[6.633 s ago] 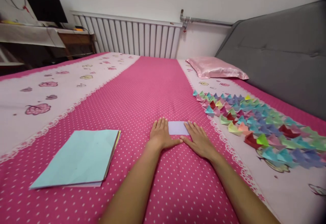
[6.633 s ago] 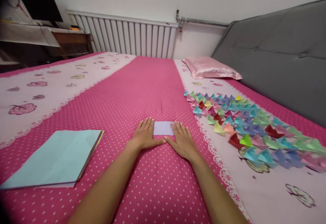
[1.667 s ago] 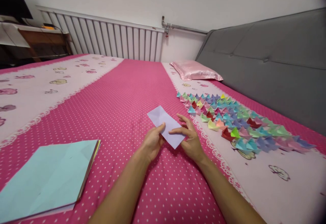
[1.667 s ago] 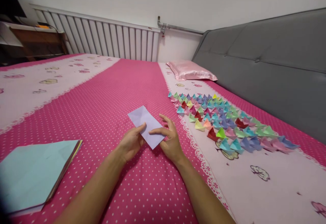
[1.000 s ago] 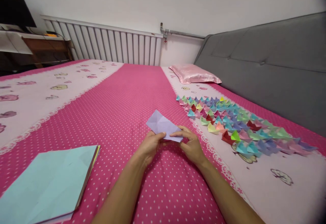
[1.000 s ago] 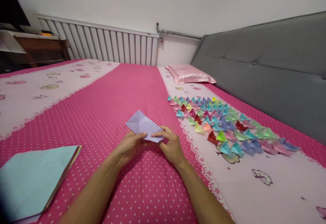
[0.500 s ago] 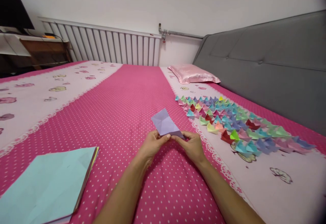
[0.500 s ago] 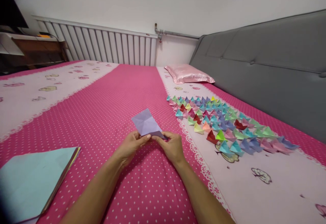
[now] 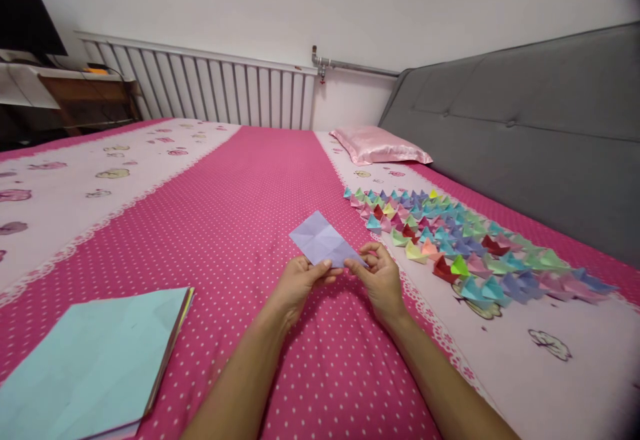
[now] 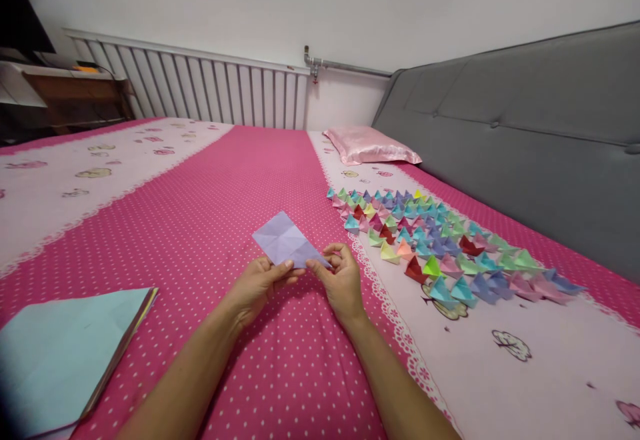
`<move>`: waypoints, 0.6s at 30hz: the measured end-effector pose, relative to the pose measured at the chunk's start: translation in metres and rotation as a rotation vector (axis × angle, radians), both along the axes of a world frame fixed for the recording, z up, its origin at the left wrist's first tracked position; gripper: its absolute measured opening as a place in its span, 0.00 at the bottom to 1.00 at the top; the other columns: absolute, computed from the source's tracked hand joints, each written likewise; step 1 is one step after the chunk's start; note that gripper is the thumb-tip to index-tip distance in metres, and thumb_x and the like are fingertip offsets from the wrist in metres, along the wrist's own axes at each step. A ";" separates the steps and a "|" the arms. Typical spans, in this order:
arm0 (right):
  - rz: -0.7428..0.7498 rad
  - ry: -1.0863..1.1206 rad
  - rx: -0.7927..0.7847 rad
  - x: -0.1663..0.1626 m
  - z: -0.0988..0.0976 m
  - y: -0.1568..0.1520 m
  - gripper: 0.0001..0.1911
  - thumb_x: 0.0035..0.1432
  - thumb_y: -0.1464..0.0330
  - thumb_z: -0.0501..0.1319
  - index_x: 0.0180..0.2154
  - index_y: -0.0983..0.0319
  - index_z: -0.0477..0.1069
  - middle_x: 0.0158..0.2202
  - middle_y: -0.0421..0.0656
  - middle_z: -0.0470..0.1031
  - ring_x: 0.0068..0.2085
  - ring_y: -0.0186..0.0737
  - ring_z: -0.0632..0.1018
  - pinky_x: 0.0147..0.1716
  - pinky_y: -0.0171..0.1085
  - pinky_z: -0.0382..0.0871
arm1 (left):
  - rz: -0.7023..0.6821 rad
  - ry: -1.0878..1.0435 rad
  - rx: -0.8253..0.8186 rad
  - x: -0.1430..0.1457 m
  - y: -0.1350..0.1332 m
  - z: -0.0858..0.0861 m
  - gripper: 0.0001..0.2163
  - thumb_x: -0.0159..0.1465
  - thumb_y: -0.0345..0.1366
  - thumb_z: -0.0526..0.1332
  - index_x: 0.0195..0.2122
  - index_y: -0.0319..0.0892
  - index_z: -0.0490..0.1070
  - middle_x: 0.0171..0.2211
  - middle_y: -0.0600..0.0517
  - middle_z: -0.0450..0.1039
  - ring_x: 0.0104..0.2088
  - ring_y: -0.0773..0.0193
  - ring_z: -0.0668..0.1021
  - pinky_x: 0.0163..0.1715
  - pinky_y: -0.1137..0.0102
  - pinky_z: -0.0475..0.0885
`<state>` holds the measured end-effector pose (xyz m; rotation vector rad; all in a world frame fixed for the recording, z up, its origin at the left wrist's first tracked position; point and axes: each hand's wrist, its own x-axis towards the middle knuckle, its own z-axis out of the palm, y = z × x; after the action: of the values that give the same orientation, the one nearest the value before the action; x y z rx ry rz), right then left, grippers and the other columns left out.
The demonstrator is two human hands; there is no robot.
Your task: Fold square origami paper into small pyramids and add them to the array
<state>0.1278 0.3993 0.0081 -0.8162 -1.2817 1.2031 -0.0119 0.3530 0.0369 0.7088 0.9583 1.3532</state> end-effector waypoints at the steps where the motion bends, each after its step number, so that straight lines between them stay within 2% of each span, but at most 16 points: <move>1: -0.011 0.001 -0.003 0.000 0.000 0.000 0.19 0.43 0.64 0.68 0.34 0.59 0.61 0.20 0.33 0.72 0.22 0.32 0.73 0.25 0.30 0.64 | 0.010 0.009 -0.005 0.000 0.000 0.000 0.06 0.52 0.29 0.65 0.32 0.34 0.76 0.32 0.44 0.78 0.29 0.68 0.78 0.30 0.79 0.71; 11: -0.010 -0.001 -0.088 0.000 0.001 0.001 0.18 0.47 0.59 0.65 0.36 0.60 0.63 0.17 0.34 0.72 0.22 0.39 0.77 0.25 0.34 0.66 | 0.100 0.004 -0.109 0.002 0.001 0.005 0.04 0.57 0.26 0.61 0.27 0.34 0.75 0.27 0.46 0.77 0.27 0.71 0.78 0.29 0.81 0.71; 15: 0.043 0.029 -0.089 0.000 0.002 0.000 0.16 0.50 0.59 0.63 0.36 0.59 0.64 0.18 0.34 0.72 0.22 0.37 0.77 0.26 0.33 0.66 | 0.112 0.000 -0.108 0.000 0.002 0.002 0.06 0.58 0.26 0.60 0.27 0.34 0.75 0.27 0.46 0.78 0.27 0.72 0.77 0.29 0.82 0.71; 18: 0.096 0.027 -0.086 0.001 0.004 -0.001 0.19 0.48 0.60 0.64 0.41 0.60 0.65 0.21 0.36 0.74 0.23 0.35 0.75 0.26 0.33 0.66 | 0.094 0.030 -0.086 -0.003 0.003 -0.002 0.04 0.57 0.28 0.62 0.28 0.34 0.75 0.28 0.45 0.78 0.27 0.71 0.77 0.29 0.81 0.71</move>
<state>0.1288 0.3983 0.0119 -0.8056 -1.2662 1.3496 -0.0146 0.3557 0.0353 0.6267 1.0786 1.3773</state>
